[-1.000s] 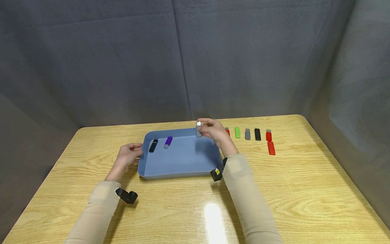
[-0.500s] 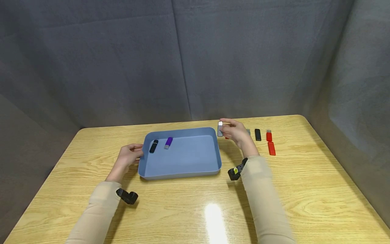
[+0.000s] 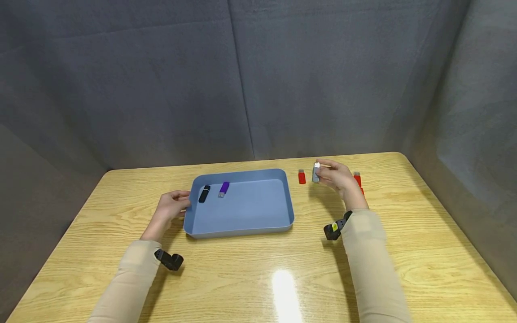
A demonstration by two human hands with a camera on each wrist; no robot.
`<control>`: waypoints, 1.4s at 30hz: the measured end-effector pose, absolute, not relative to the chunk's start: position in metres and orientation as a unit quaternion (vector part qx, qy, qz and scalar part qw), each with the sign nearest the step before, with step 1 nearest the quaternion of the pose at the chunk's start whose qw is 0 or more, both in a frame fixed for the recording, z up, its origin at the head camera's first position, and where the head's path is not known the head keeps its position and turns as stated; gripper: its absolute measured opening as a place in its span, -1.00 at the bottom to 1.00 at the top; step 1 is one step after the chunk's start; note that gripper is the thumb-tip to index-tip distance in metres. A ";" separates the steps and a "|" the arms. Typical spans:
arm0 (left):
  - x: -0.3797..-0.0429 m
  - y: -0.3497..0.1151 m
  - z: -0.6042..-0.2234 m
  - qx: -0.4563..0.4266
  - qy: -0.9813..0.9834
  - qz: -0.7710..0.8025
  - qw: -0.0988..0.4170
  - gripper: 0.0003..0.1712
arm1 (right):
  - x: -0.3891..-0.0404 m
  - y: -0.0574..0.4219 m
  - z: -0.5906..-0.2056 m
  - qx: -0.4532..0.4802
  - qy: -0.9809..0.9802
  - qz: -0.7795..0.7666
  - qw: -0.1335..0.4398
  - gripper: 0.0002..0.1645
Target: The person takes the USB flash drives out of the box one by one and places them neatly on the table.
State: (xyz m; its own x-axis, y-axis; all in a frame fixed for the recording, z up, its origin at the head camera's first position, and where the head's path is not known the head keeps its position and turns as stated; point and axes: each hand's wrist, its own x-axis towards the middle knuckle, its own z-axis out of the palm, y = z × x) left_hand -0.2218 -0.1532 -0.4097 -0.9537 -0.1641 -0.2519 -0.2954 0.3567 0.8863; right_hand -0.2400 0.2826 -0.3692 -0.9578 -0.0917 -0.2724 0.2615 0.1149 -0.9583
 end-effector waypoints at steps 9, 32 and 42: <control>-0.222 -0.153 -0.410 -0.136 0.822 0.550 0.058 -0.51 | -0.234 0.312 -0.373 0.058 0.739 -0.659 0.128 -0.53; -0.220 -0.152 -0.407 -0.124 0.821 0.554 0.051 -0.55 | -0.225 0.345 -0.379 0.062 0.795 -0.588 0.137 -0.32; -0.219 -0.153 -0.408 -0.125 0.821 0.555 0.052 -0.54 | -0.220 0.350 -0.384 0.073 0.809 -0.564 0.151 -0.37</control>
State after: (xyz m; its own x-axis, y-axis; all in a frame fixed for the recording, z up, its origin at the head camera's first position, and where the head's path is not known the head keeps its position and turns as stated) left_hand -0.2195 -0.1533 -0.4078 -0.9633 -0.1486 -0.2236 -0.2629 0.3535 0.8977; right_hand -0.2203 0.3497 -0.3842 -0.9440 -0.0521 -0.3259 0.2877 0.3536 -0.8900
